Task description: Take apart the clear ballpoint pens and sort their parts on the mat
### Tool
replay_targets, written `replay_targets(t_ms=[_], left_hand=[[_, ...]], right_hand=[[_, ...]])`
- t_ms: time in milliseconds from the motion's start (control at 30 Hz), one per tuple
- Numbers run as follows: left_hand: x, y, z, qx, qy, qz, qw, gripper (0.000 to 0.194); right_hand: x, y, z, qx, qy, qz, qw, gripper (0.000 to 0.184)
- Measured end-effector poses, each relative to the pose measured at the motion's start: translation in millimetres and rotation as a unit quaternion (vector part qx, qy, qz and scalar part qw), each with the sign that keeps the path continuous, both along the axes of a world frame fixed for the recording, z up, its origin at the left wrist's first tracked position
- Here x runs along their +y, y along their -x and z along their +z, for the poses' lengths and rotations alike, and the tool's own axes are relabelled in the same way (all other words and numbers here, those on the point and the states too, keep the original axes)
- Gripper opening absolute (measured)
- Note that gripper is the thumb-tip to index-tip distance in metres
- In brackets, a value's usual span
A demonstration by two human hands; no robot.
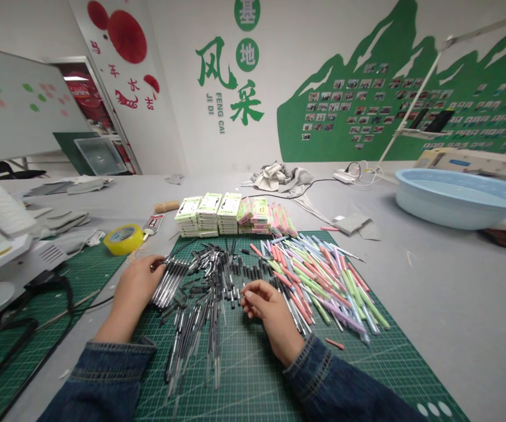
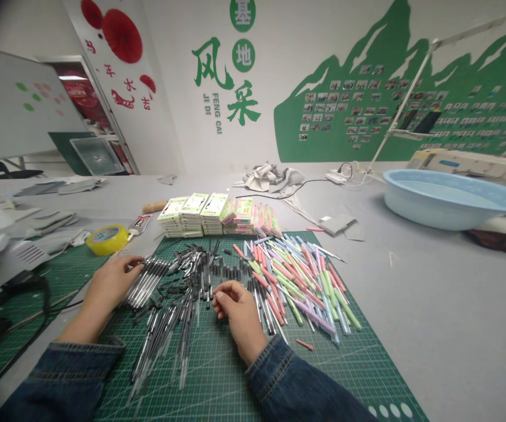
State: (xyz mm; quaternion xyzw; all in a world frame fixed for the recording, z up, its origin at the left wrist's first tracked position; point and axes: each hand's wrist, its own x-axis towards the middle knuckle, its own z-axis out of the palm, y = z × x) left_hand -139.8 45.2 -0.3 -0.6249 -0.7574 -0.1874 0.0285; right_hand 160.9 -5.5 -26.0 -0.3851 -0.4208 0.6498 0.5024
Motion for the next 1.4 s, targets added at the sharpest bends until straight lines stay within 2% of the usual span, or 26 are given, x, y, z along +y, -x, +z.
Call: replay_targets(t_ms=[100,167,233,333,500,600,667,700,800,867,933,1100,1267,1400], left_hand=[[-3.0,-22.3,3.4,-0.041,0.005,-0.079,0.996,0.027],[-6.6,-39.6,4.2,-0.083,0.045,-0.139,0.986,0.022],[-11.2,-56.1,3.3,-0.107,0.098,-0.170,0.975,0.018],[-18.1,-76.7,-0.8,-0.103,0.155,-0.173,0.967,0.015],[-24.9,-98.9,-8.9,-0.080,0.152,-0.147,0.974,0.013],[-25.9,-104.4,-12.3,-0.069,0.152,-0.131,0.977,0.014],[-26.0,-105.4,-13.6,-0.061,0.152,-0.125,0.979,0.015],[-26.0,-105.6,-14.0,-0.059,0.153,-0.126,0.978,0.015],[-26.6,-106.4,-14.4,-0.053,0.159,-0.132,0.977,0.014],[-27.1,-107.7,-14.8,-0.044,0.159,-0.130,0.978,0.014],[-27.2,-108.9,-15.6,-0.034,0.158,-0.120,0.980,0.014],[-24.6,-106.8,-18.7,-0.035,0.171,-0.093,0.980,0.011],[-23.7,-104.1,-19.7,-0.048,0.170,-0.097,0.979,0.010],[-24.6,-107.8,-17.9,-0.048,0.158,-0.111,0.980,0.011]], right_hand=[[0.5,0.1,0.0,-0.007,-0.001,-0.004,1.000,0.017],[1.0,0.0,-0.1,-0.011,-0.004,-0.008,1.000,0.017],[1.6,-0.2,0.0,-0.016,-0.008,-0.011,1.000,0.017],[2.0,-0.3,-0.3,-0.024,-0.013,-0.014,1.000,0.017],[2.7,-0.6,-4.2,-0.047,-0.037,-0.011,0.998,0.012],[2.3,-2.5,-5.4,-0.128,-0.070,-0.021,0.989,0.010],[0.9,-3.9,-3.3,-0.232,-0.142,-0.041,0.961,0.015],[0.1,-4.1,-1.6,-0.291,-0.193,-0.046,0.936,0.020],[-2.2,-1.4,3.3,-0.437,-0.331,-0.023,0.836,0.043],[-2.3,2.8,3.7,-0.495,-0.368,0.004,0.787,0.050],[-1.5,7.0,0.9,-0.529,-0.378,0.023,0.760,0.054],[0.8,10.7,-8.8,-0.566,-0.366,0.026,0.739,0.054],[1.1,8.7,-7.9,-0.574,-0.356,-0.019,0.737,0.035],[1.8,8.8,-5.3,-0.577,-0.365,-0.024,0.730,0.024]])
